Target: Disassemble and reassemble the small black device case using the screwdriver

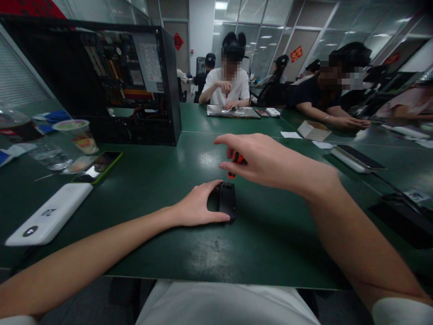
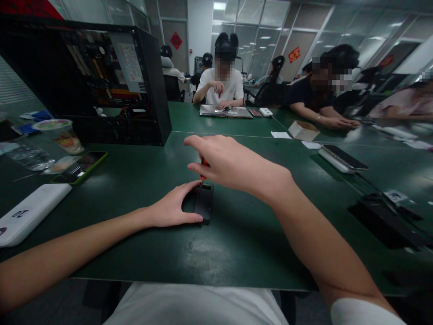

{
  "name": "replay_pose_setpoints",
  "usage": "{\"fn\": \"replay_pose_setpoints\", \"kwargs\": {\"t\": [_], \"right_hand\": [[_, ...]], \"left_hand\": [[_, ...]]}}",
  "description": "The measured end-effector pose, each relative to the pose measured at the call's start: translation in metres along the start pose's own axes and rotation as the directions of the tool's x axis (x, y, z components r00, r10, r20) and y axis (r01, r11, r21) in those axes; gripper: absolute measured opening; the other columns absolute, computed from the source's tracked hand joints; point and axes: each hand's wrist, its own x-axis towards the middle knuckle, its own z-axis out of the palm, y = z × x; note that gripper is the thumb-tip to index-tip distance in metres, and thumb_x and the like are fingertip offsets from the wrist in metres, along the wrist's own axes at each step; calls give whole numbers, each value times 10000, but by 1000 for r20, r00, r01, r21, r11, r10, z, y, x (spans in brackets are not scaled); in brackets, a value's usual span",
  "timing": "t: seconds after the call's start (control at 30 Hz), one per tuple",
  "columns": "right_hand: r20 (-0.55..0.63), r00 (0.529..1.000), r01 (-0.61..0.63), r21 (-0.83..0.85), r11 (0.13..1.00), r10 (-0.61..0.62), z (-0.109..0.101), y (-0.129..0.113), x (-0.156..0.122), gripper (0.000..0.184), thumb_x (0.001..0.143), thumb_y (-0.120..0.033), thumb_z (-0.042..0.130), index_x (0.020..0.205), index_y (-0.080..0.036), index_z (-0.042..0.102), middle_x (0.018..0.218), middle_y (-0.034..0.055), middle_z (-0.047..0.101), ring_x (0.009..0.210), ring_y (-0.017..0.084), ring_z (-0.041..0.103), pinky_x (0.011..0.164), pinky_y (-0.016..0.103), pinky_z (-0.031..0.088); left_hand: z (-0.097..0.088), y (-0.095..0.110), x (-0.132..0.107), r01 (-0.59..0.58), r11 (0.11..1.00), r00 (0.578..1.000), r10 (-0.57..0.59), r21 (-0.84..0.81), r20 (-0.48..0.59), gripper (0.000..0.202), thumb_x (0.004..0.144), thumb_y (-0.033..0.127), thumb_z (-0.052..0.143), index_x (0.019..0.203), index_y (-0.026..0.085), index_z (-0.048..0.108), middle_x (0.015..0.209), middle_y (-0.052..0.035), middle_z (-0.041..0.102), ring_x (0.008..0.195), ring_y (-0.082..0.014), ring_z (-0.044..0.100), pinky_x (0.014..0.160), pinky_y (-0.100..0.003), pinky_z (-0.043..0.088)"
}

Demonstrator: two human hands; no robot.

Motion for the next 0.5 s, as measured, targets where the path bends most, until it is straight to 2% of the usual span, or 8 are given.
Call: {"fn": "replay_pose_setpoints", "kwargs": {"t": [0.07,0.1,0.23,0.3,0.37,0.5], "right_hand": [[3,999,-49,-48,998,49,-1,1,0,330,947,-296,617,1248,-162,623,980,97,715,876,260,664,764,350,468],[5,1000,-30,-22,999,30,-2,2,0,313,938,-263,614,1235,-165,628,1004,96,709,881,252,661,770,347,471],[27,984,165,205,965,-175,-7,-3,-2,449,872,-102,576,1309,-206,580,1245,99,630,1034,221,632,840,325,497],[56,972,210,239,948,-229,-9,-8,-4,462,865,-82,570,1305,-222,583,1300,97,596,1075,215,618,846,314,499],[76,972,201,201,959,-220,-10,-11,-4,401,879,-105,586,1263,-220,608,1274,92,611,1023,208,628,819,305,490],[55,995,79,58,995,-82,-9,-6,-5,257,931,-235,625,1181,-183,647,1059,81,689,855,211,637,740,313,449]], "left_hand": [[0,0,0,-1,1000,1000,1,-5,3,1037,720,646,825,1528,133,428,1498,-202,552,1344,-402,551,1138,-549,424],[0,0,0,-5,1000,1000,5,-5,1,1034,721,647,825,1527,134,429,1498,-201,553,1343,-401,552,1137,-548,424],[-1,3,1,-21,1000,1000,21,-7,-13,970,727,627,827,1494,156,468,1437,-180,606,1280,-401,599,1100,-543,456],[-2,5,1,-21,1000,1000,20,-15,-10,920,720,603,840,1458,170,504,1385,-163,643,1230,-397,629,1061,-541,485],[-3,6,1,-16,1000,1000,16,-24,-5,894,712,580,854,1437,175,524,1376,-156,649,1225,-395,632,1059,-538,488],[-1,3,1,-3,1000,1000,3,-14,-11,984,703,621,845,1494,169,473,1456,-180,592,1302,-406,583,1115,-554,443]]}}
